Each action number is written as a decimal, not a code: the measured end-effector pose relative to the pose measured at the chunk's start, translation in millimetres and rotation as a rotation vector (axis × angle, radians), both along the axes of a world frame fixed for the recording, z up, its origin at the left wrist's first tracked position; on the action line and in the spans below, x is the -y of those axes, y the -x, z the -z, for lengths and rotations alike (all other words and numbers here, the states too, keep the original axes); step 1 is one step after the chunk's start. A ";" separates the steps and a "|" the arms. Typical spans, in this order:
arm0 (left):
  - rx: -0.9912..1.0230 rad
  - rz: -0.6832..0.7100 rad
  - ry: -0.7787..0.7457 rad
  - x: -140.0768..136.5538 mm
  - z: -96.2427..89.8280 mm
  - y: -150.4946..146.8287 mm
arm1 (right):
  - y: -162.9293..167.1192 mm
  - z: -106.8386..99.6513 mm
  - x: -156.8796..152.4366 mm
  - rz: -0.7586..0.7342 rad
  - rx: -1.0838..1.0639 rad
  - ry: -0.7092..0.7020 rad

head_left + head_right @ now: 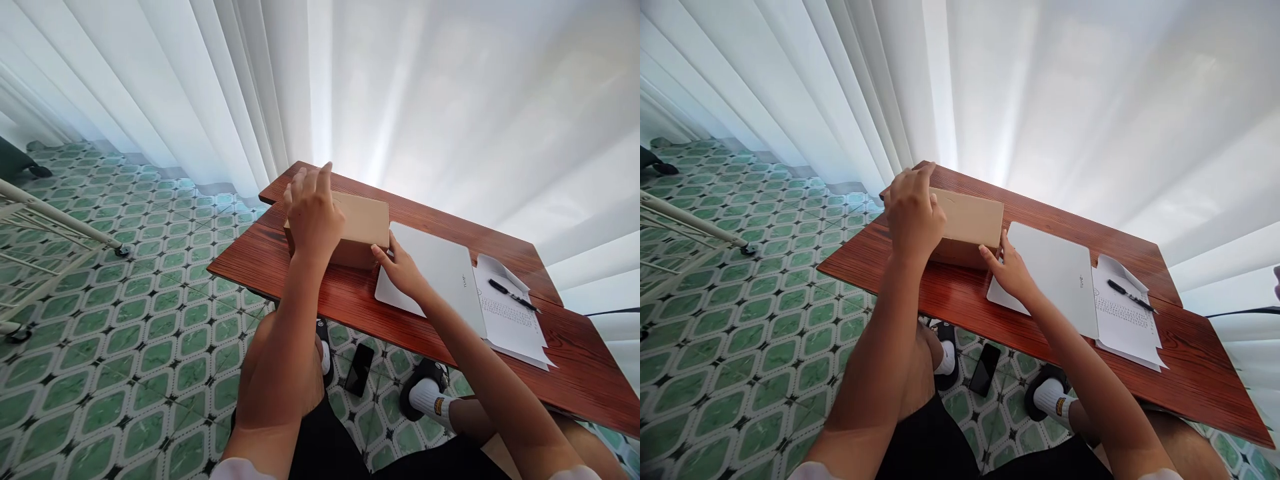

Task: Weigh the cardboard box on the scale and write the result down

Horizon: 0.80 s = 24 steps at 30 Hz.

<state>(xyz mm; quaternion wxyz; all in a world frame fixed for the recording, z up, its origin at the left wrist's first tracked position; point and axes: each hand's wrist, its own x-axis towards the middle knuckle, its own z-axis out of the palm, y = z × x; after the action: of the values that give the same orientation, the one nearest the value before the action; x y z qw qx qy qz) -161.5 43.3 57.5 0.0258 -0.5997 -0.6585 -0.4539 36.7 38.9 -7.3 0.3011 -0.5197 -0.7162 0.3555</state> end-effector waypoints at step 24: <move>-0.585 0.761 -0.556 60.4 43.4 -168.8 | -171.0 0.6 83.6 -0.070 0.131 -0.350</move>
<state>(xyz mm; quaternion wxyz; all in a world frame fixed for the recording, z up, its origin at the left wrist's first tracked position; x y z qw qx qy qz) 7.3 -17.1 14.1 0.1993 -0.8670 -0.2164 -0.4023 207.6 -44.7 -8.0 0.3271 -0.4562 -0.8027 0.2014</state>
